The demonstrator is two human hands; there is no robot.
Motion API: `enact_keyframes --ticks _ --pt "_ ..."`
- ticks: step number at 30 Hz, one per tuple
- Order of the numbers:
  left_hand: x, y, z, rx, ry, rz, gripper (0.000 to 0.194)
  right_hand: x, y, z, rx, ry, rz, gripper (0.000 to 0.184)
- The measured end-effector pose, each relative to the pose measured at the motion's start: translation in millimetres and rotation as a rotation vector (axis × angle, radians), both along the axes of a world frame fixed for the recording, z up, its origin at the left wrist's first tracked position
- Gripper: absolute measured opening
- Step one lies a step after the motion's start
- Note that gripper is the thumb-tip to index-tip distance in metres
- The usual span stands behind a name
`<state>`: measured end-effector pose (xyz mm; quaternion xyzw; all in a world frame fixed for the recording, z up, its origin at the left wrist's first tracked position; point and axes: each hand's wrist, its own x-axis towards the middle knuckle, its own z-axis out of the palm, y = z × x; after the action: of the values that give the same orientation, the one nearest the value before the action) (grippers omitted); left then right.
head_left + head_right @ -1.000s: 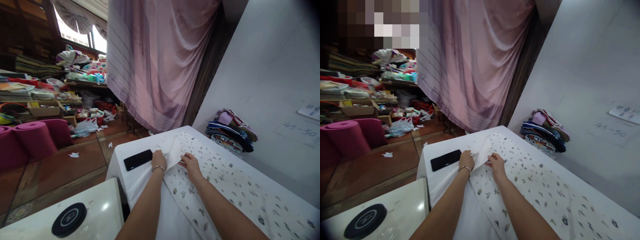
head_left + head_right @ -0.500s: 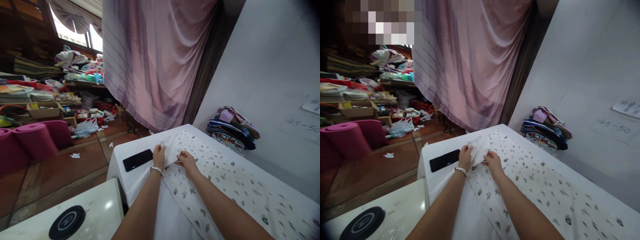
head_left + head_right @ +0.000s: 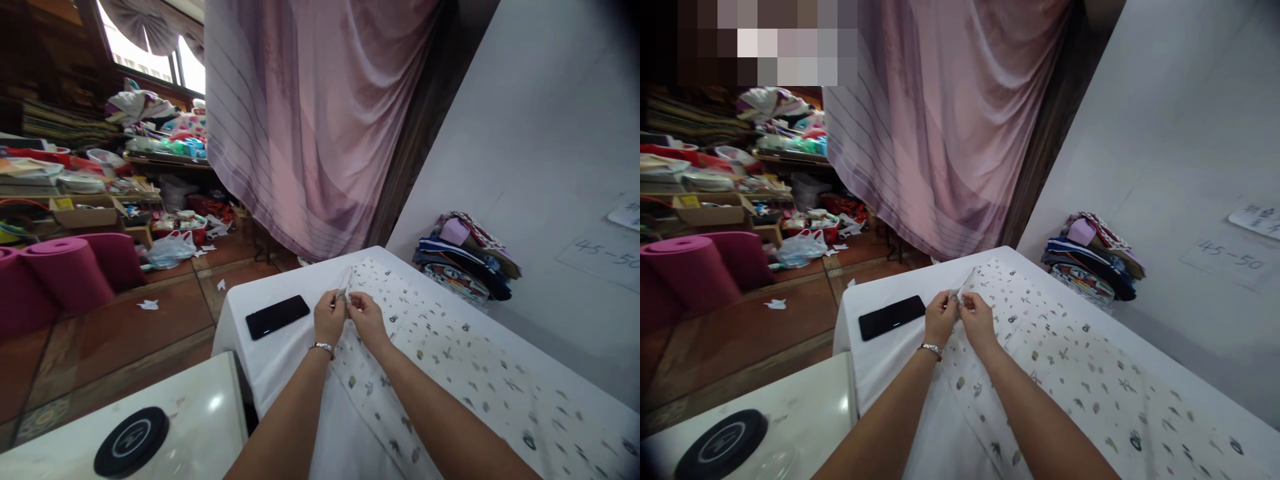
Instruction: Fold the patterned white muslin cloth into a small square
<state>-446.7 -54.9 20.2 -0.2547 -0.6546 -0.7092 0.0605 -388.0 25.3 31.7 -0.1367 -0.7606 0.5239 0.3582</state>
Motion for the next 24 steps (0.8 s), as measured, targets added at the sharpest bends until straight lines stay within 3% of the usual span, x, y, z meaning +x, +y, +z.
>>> enact_keyframes --ticks 9,24 --pt "8 -7 9.8 -0.094 0.229 0.006 0.02 -1 -5 10.0 -0.01 0.024 0.017 0.019" --pt "6 -9 12.6 -0.132 0.256 0.032 0.015 1 -9 14.4 0.117 0.025 0.072 0.029"
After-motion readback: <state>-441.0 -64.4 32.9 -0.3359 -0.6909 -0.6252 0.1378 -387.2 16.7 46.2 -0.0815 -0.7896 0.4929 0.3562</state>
